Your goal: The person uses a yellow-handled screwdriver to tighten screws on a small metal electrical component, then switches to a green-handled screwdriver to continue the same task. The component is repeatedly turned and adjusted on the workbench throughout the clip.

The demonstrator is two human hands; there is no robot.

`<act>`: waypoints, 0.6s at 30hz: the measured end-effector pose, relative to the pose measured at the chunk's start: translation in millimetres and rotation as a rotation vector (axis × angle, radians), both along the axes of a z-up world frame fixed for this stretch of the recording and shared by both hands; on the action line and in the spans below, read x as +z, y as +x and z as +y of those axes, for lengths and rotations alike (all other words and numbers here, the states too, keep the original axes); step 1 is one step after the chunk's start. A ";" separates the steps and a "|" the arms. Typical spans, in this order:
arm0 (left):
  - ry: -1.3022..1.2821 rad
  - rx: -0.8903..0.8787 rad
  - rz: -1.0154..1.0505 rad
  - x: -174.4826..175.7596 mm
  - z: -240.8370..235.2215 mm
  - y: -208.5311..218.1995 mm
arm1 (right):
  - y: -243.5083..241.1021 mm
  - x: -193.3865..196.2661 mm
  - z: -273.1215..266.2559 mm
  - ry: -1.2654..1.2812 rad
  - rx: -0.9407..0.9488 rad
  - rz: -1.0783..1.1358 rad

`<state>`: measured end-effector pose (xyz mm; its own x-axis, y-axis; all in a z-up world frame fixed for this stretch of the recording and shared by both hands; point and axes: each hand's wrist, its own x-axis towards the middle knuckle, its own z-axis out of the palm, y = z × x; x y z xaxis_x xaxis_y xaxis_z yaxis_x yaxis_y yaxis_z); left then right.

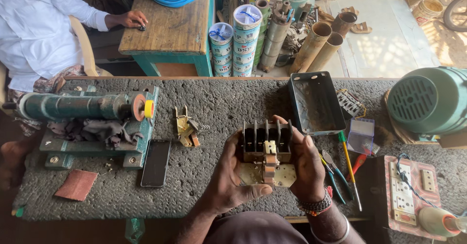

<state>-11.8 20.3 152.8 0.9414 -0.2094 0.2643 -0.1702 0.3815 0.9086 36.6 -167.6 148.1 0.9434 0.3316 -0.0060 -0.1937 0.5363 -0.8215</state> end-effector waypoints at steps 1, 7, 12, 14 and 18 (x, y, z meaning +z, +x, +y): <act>0.001 -0.001 0.010 1.3 1.0 -0.5 | -0.5 2.3 1.3 -0.001 -0.006 -0.001; 0.016 0.000 0.064 7.0 -0.5 -7.3 | -4.3 3.5 3.0 0.015 0.001 -0.021; 0.112 0.071 -0.095 5.0 -1.7 -7.8 | -5.0 2.5 3.7 0.068 0.006 -0.047; 0.139 0.075 -0.101 2.7 -1.7 -7.8 | -5.8 1.5 3.2 0.061 0.004 -0.054; 0.197 0.097 -0.084 -0.4 -0.8 -8.1 | -5.7 -2.1 3.6 0.063 -0.003 -0.089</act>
